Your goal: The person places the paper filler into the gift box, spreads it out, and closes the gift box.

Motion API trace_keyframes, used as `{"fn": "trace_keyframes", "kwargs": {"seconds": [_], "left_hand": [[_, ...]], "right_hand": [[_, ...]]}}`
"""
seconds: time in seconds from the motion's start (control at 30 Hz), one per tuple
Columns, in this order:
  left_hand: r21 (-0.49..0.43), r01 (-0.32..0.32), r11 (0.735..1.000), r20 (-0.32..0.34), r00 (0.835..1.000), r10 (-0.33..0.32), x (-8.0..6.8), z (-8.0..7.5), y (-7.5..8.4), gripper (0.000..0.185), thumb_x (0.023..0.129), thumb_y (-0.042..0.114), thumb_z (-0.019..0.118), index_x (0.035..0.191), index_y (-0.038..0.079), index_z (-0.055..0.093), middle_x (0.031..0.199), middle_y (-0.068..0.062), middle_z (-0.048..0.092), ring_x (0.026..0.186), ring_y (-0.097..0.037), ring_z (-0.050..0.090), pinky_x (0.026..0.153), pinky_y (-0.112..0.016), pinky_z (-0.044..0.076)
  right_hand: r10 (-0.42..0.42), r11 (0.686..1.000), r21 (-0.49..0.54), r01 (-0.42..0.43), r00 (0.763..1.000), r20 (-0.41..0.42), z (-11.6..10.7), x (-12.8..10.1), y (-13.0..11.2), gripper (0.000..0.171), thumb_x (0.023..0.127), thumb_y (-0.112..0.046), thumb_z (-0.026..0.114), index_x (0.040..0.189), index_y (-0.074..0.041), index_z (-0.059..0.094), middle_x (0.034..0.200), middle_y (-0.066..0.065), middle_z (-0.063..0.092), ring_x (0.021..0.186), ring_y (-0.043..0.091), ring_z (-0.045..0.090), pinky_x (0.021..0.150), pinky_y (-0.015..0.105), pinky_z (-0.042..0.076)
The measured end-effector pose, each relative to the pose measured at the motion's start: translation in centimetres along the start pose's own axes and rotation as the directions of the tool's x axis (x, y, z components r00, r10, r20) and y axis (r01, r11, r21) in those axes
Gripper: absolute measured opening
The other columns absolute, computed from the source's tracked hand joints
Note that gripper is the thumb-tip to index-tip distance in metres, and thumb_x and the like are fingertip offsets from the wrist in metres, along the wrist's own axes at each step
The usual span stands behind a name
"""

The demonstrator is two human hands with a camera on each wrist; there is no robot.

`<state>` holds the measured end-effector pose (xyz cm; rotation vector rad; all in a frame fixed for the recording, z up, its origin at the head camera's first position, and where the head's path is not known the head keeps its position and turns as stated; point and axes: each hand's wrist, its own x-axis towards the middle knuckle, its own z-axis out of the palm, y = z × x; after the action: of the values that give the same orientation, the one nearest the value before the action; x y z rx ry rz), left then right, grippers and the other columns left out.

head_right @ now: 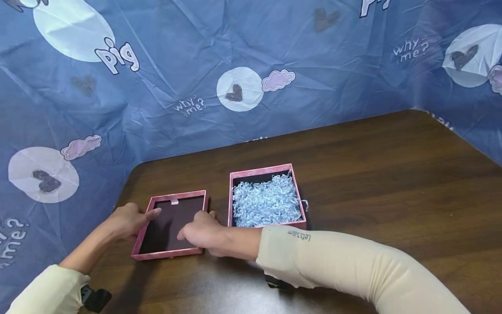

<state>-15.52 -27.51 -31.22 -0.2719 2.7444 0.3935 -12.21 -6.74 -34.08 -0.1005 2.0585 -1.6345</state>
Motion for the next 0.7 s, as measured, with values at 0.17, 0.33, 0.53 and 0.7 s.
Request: {"fn": "trace_keyframes", "kwargs": {"seconds": [0.17,0.33,0.53,0.7], "left_hand": [[-0.063,0.011,0.998,0.019,1.000,-0.010,0.15,-0.09,-0.08,0.051,0.097,0.043,0.052,0.083,-0.006,0.059,0.077,-0.017,0.059,0.057,-0.022,0.066,0.055,-0.034,0.055],[-0.103,0.011,0.995,0.026,1.000,-0.008,0.20,-0.17,-0.17,0.051,0.097,0.041,0.053,0.085,-0.008,0.059,0.078,-0.017,0.058,0.058,-0.022,0.067,0.054,-0.035,0.057],[-0.127,0.018,0.992,0.041,0.999,-0.013,0.36,0.10,-0.20,0.049,0.097,0.039,0.053,0.085,-0.009,0.058,0.079,-0.021,0.060,0.055,-0.024,0.068,0.053,-0.036,0.057],[-0.135,0.020,0.991,0.048,0.999,-0.013,0.36,0.19,-0.22,0.049,0.097,0.038,0.054,0.086,-0.009,0.057,0.079,-0.022,0.060,0.055,-0.025,0.068,0.053,-0.036,0.057]], "right_hand": [[0.034,0.999,0.020,-0.034,0.999,0.017,0.04,0.15,-0.10,0.069,0.079,-0.009,0.069,0.135,0.015,0.036,0.146,0.028,0.031,0.136,0.041,0.029,0.111,0.056,0.024],[0.048,0.997,0.060,-0.049,0.999,0.024,0.08,0.26,-0.14,0.069,0.078,-0.006,0.068,0.134,0.016,0.036,0.144,0.027,0.035,0.134,0.041,0.033,0.109,0.057,0.027],[0.067,0.995,0.066,-0.069,0.997,0.037,0.09,0.40,0.06,0.065,0.076,-0.004,0.067,0.130,0.018,0.038,0.140,0.028,0.040,0.131,0.042,0.036,0.105,0.061,0.031],[0.070,0.995,0.066,-0.072,0.997,0.036,0.25,0.36,0.19,0.065,0.075,-0.003,0.067,0.130,0.018,0.039,0.141,0.028,0.038,0.132,0.041,0.035,0.105,0.061,0.030]]}}
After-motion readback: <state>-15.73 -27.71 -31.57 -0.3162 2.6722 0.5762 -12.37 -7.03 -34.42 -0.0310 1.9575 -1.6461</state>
